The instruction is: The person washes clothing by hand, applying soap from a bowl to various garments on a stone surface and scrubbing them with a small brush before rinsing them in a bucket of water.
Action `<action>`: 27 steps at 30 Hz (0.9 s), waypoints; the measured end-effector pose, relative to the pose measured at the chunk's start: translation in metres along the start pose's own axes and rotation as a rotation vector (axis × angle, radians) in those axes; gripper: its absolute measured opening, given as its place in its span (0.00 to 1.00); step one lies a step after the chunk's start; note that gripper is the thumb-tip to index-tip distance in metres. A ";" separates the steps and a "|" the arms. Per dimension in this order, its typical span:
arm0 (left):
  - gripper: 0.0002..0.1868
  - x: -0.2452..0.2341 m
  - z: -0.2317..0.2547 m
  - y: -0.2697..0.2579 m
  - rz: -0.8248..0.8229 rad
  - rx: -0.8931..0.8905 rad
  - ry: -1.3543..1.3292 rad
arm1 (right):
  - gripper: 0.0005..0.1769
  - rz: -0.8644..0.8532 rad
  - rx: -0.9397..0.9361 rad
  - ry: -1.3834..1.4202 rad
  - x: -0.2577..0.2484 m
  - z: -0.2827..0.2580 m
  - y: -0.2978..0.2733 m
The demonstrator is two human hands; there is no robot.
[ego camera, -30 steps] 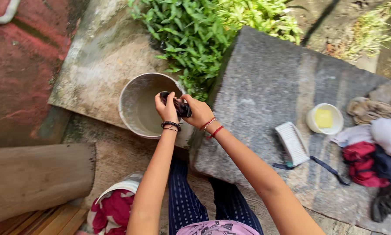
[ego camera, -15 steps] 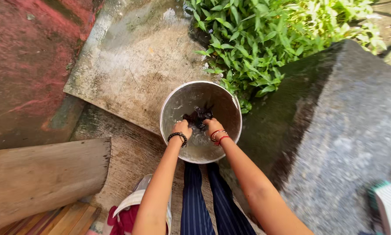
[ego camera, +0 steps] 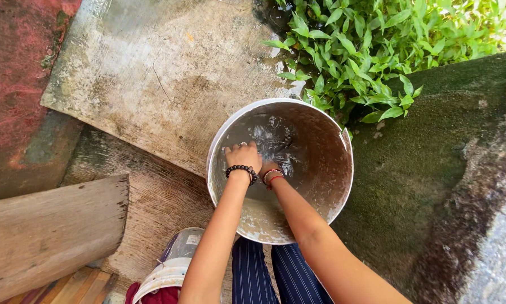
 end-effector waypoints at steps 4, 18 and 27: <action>0.23 0.003 -0.012 -0.004 -0.049 -0.047 -0.416 | 0.23 0.072 0.018 0.141 -0.040 0.004 -0.034; 0.38 -0.120 0.041 -0.129 -0.611 0.179 -2.130 | 0.15 0.678 -0.456 1.383 -0.351 -0.061 -0.370; 0.14 -0.200 0.251 -0.259 -0.094 0.585 -1.924 | 0.11 1.778 0.295 0.324 -0.411 0.015 -0.499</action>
Point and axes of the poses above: each hand's wrist, its own y-axis towards the middle knuckle, its own x-axis out of the palm, z = x × y, the point moved 2 cm from there along y, towards the middle knuckle, and after that the axes turned 6 degrees about -x, right-handed, at the moved point
